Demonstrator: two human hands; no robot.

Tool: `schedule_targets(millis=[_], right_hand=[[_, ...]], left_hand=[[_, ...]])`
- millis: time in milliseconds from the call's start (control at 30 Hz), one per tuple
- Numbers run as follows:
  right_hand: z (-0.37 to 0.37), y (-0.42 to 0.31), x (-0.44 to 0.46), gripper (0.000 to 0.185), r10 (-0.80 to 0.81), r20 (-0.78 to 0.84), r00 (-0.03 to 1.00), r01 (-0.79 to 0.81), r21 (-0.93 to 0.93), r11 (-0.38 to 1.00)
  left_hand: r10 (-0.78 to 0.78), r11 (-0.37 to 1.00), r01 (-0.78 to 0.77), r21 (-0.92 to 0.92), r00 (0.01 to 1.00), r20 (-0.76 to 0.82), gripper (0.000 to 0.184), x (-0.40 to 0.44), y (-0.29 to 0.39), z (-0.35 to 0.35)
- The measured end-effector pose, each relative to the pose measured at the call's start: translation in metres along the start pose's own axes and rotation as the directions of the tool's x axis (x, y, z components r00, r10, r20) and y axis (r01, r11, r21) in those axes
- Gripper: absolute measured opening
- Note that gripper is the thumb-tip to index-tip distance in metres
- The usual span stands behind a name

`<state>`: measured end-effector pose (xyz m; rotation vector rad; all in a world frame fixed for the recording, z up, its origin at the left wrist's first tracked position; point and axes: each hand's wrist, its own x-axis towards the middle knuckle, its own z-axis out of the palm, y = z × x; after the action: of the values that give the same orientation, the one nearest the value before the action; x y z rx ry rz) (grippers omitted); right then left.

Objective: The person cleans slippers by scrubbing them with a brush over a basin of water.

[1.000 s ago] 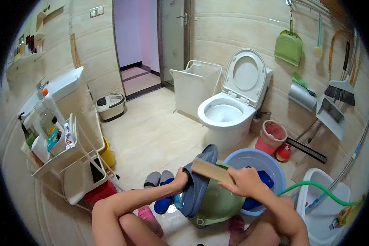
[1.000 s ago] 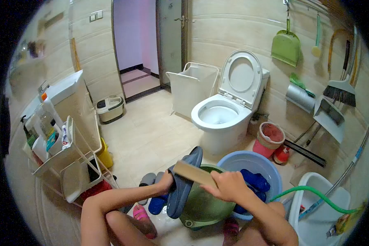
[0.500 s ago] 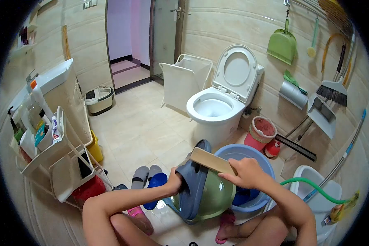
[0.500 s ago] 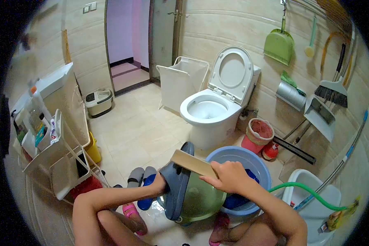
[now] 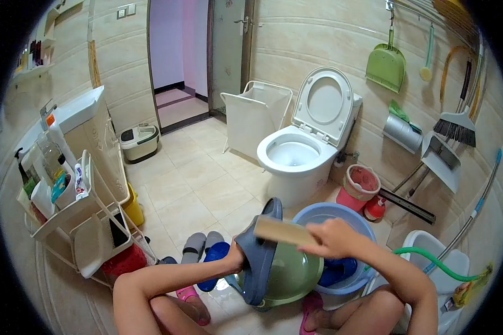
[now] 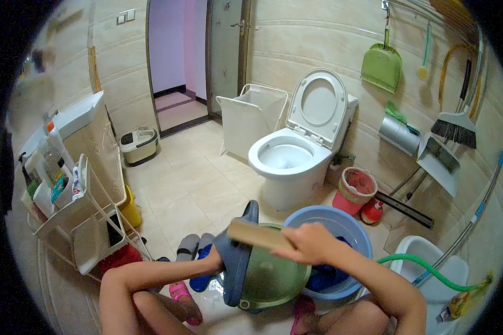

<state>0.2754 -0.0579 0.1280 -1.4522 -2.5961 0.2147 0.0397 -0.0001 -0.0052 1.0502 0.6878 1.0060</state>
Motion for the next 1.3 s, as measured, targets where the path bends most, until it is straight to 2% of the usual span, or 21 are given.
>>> schedule_targets(millis=[33, 100, 167, 200, 233, 267, 367, 433, 500, 533, 600, 667, 733, 833, 900, 967, 1033, 1100, 1200, 1233, 1300], right_hand=[[0.004, -0.003, -0.001, 0.054, 0.000, 0.005, 1.000, 0.000, 0.002, 1.000], [0.008, -0.011, -0.002, 0.055, -0.205, 0.213, 0.955, 0.232, -0.108, 0.967], [0.011, -0.005, 0.001, 0.055, -0.232, 0.186, 0.955, 0.256, -0.118, 0.960], [0.007, 0.000, 0.005, 0.054, -0.157, 0.124, 0.980, 0.174, -0.137, 0.975], [0.005, 0.006, 0.008, 0.054, -0.082, 0.063, 0.995, 0.090, -0.149, 0.985], [0.010, 0.017, 0.011, 0.053, -0.054, -0.088, 0.995, 0.039, -0.158, 0.987], [0.016, 0.019, 0.011, 0.053, -0.002, -0.099, 0.995, -0.006, -0.084, 0.996], [0.020, 0.009, 0.005, 0.052, -0.046, -0.009, 0.999, 0.045, -0.062, 0.997], [0.017, 0.000, 0.002, 0.051, -0.370, 0.238, 0.898, 0.381, -0.002, 0.925], [0.017, 0.000, 0.003, 0.051, -0.395, 0.244, 0.886, 0.402, 0.022, 0.916], [0.016, 0.007, 0.010, 0.050, -0.359, 0.142, 0.922, 0.368, -0.042, 0.929], [0.018, 0.014, 0.013, 0.048, -0.240, -0.007, 0.971, 0.237, -0.134, 0.962], [0.026, 0.012, 0.008, 0.047, -0.207, -0.065, 0.976, 0.196, -0.140, 0.970], [0.039, 0.004, -0.001, 0.046, -0.230, -0.097, 0.968, 0.216, -0.134, 0.967], [0.043, -0.006, -0.008, 0.046, -0.298, 0.027, 0.954, 0.298, -0.166, 0.940], [0.047, -0.004, -0.009, 0.048, -0.260, -0.034, 0.965, 0.253, -0.135, 0.958], [0.045, 0.001, -0.010, 0.049, -0.022, -0.228, 0.973, 0.012, -0.044, 0.999], [0.042, 0.006, -0.015, 0.049, 0.023, -0.252, 0.968, -0.038, -0.054, 0.998], [0.037, 0.005, -0.022, 0.048, -0.263, -0.029, 0.964, 0.262, -0.037, 0.964], [0.036, 0.001, -0.024, 0.048, -0.264, -0.029, 0.964, 0.263, -0.034, 0.964], [0.038, -0.006, -0.027, 0.048, -0.238, -0.031, 0.971, 0.233, -0.116, 0.965]], left_hand=[[-0.004, 1.000, 0.004, -0.003, 1.000, -0.003, 0.038, 0.000, -0.001, 0.000], [0.078, 0.962, -0.093, 0.255, 0.995, 0.069, 0.039, -0.001, -0.001, -0.002], [0.081, 0.900, -0.126, 0.417, 0.989, 0.124, 0.041, -0.003, 0.000, -0.004], [-0.036, 0.988, 0.026, 0.151, 0.997, 0.066, 0.042, -0.002, -0.003, -0.005], [-0.164, 0.977, 0.168, -0.135, 0.986, 0.040, 0.044, -0.001, -0.006, -0.007], [-0.174, 0.973, 0.175, -0.149, 0.984, 0.023, 0.046, 0.005, -0.014, -0.012], [-0.155, 0.985, 0.153, -0.083, 0.988, -0.007, 0.046, 0.006, -0.013, -0.015], [-0.156, 0.978, 0.156, -0.141, 0.988, 0.012, 0.046, -0.002, -0.004, -0.009], [-0.151, 0.986, 0.146, 0.080, 0.986, 0.065, 0.047, -0.003, 0.002, -0.003], [-0.125, 0.941, 0.085, 0.328, 0.987, 0.104, 0.049, -0.002, -0.006, -0.012], [-0.101, 0.950, 0.071, 0.305, 0.991, 0.083, 0.049, -0.009, -0.008, -0.014], [-0.180, 0.983, 0.181, 0.044, 0.983, -0.021, 0.050, -0.005, -0.010, -0.018], [-0.191, 0.979, 0.189, -0.071, 0.981, -0.026, 0.048, -0.001, -0.008, -0.020], [-0.157, 0.987, 0.158, -0.024, 0.987, 0.033, 0.045, 0.003, -0.010, -0.018], [-0.172, 0.985, 0.171, 0.028, 0.983, 0.067, 0.043, 0.001, -0.018, -0.023], [-0.181, 0.982, 0.175, 0.074, 0.979, 0.098, 0.041, 0.000, -0.029, -0.029], [-0.184, 0.981, 0.173, 0.092, 0.974, 0.130, 0.039, 0.002, -0.042, -0.035], [-0.183, 0.982, 0.171, 0.085, 0.969, 0.168, 0.038, 0.005, -0.050, -0.038], [-0.179, 0.984, 0.180, 0.001, 0.977, 0.119, 0.028, 0.002, -0.031, -0.016], [-0.142, 0.977, 0.124, 0.175, 0.986, 0.092, 0.024, 0.002, -0.026, -0.010], [0.001, 0.944, -0.059, 0.326, 0.984, 0.176, 0.024, -0.004, -0.029, -0.014]])
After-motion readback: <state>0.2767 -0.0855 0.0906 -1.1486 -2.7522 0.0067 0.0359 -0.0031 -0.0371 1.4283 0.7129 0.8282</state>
